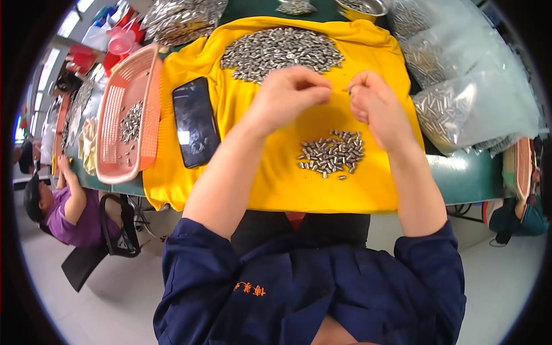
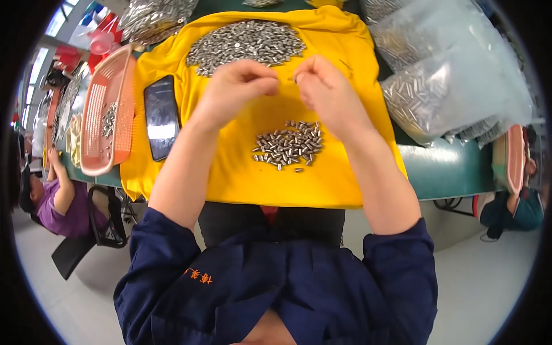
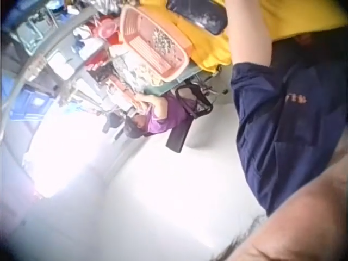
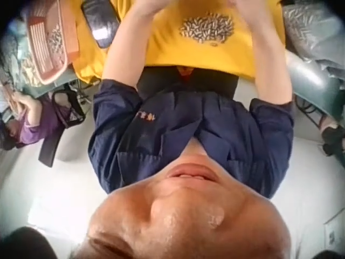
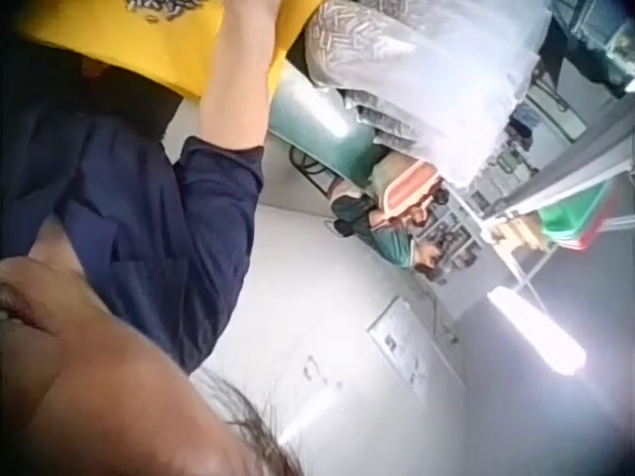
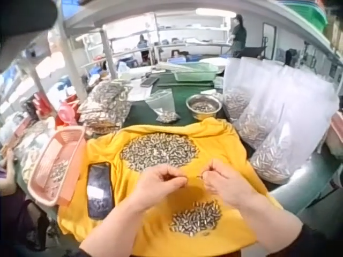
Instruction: Sorting and inspecting small metal components on a workbench in a factory setting.
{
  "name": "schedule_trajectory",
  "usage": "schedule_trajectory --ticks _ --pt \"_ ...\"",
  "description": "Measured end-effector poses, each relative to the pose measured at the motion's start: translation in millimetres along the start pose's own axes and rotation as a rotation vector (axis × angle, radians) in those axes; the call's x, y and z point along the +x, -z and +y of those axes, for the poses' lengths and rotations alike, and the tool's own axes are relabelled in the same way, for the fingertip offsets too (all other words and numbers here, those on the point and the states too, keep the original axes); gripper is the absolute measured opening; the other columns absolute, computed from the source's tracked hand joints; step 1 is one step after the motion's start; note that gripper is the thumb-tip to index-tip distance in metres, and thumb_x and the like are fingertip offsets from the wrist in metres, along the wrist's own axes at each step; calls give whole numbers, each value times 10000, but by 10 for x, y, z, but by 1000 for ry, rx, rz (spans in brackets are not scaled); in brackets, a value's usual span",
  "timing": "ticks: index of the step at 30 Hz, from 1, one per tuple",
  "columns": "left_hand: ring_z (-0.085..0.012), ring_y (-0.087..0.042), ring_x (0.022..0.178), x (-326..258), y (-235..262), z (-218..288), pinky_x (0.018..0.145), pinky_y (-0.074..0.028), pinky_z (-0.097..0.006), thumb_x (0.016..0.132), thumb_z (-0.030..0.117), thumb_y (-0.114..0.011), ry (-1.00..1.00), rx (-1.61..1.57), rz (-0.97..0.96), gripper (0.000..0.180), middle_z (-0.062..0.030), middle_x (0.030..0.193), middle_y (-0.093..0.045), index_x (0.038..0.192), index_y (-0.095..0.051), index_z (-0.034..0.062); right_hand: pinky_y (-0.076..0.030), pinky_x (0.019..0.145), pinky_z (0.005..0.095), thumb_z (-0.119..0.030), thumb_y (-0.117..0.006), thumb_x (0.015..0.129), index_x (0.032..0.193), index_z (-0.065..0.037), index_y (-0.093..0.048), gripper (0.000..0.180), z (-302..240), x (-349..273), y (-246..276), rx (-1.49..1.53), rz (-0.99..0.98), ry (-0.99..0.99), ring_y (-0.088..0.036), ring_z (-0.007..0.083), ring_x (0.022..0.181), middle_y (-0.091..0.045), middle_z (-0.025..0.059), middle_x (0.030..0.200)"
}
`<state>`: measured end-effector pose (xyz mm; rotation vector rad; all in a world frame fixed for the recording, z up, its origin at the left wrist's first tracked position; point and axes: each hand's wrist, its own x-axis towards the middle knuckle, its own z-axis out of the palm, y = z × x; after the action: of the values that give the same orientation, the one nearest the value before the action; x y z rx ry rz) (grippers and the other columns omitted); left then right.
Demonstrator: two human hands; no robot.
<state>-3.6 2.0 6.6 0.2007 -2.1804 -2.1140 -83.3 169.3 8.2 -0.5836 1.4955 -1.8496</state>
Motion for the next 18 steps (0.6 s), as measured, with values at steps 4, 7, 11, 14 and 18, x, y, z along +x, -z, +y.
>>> schedule_trajectory --ticks 4,7,11,14,18 --pt "-144 -573 733 -34 76 -18 698 -463 -239 763 7 -550 -10 -96 17 161 -72 792 -585 920 -546 -29 -294 491 173 -100 -444 811 832 -40 -468 68 -21 -31 15 8 53 74 -358 32 571 -418 -33 645" --pt "-147 -577 749 -37 -31 -50 719 -460 -235 779 -5 -523 -33 -98 -31 206 -77 805 -588 982 -540 -36 -318 509 182 -87 -452 804 837 -32 -474 68 33 -23 -104 -299 124 193 -371 34 585 -436 -29 664" --pt "-141 -580 781 -41 -45 -40 728 -455 -225 796 -1 -494 -14 228 29 183 -73 843 -598 965 -560 -26 -318 507 184 -87 -462 803 824 -32 -467 59 67 -7 -118 -369 111 254 -368 32 594 -436 -30 677" --pt "-101 -567 752 -26 -25 -74 666 -444 -201 791 50 -528 -25 20 59 148 -40 807 -591 920 -579 -1 -314 500 182 -88 -461 805 816 -32 -463 58 62 3 -142 -361 77 269 -365 31 593 -435 -31 676" --pt "-59 -491 713 -46 -11 -28 645 -399 -169 783 44 -549 -10 -101 65 125 6 774 -545 900 -577 10 -315 492 180 -83 -460 805 812 -35 -464 49 41 -4 -131 -219 33 185 -364 29 581 -440 -33 668"
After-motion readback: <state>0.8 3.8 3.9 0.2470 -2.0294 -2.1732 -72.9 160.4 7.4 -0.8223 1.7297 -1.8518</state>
